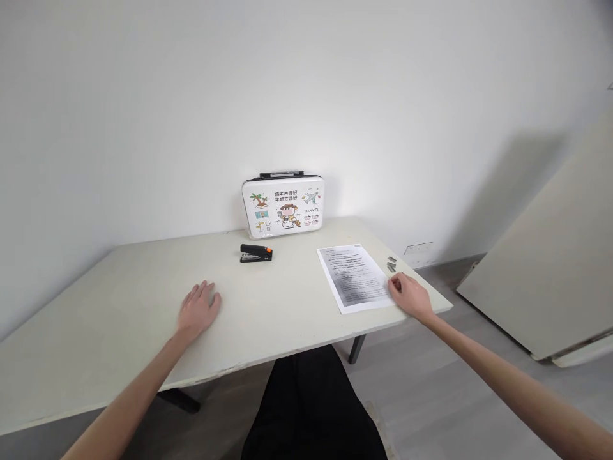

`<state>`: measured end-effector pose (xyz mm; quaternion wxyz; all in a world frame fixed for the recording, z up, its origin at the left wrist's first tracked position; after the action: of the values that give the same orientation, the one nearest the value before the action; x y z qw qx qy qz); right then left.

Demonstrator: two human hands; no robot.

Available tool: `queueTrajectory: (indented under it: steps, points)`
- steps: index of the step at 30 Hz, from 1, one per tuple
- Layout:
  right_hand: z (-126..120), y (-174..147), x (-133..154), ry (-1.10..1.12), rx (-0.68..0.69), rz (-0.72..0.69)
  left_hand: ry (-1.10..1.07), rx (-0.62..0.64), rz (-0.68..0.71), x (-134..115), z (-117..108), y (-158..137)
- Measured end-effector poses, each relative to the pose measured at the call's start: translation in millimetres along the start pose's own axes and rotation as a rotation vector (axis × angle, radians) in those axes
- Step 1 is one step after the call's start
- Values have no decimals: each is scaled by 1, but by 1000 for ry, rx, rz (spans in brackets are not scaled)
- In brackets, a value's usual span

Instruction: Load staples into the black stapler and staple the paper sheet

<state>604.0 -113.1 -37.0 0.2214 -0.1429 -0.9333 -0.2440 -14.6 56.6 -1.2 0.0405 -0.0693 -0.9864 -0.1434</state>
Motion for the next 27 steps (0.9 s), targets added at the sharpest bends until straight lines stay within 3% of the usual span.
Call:
queueTrajectory:
  steps: [27]
  points:
    - [2,0,-1,7,-9,-20,34,-29,-7,3,0,-1]
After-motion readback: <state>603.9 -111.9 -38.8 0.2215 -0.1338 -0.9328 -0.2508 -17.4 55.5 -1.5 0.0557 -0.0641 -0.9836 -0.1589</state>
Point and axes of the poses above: each hand's wrist, its own y-axis towards the middle knuckle, its own z-axis out of the palm, x = y × z, the point moved 3 cm from there along y, towards the middle knuckle, and after that the axes turned 9 degrees about y, right-handed, at the moved point
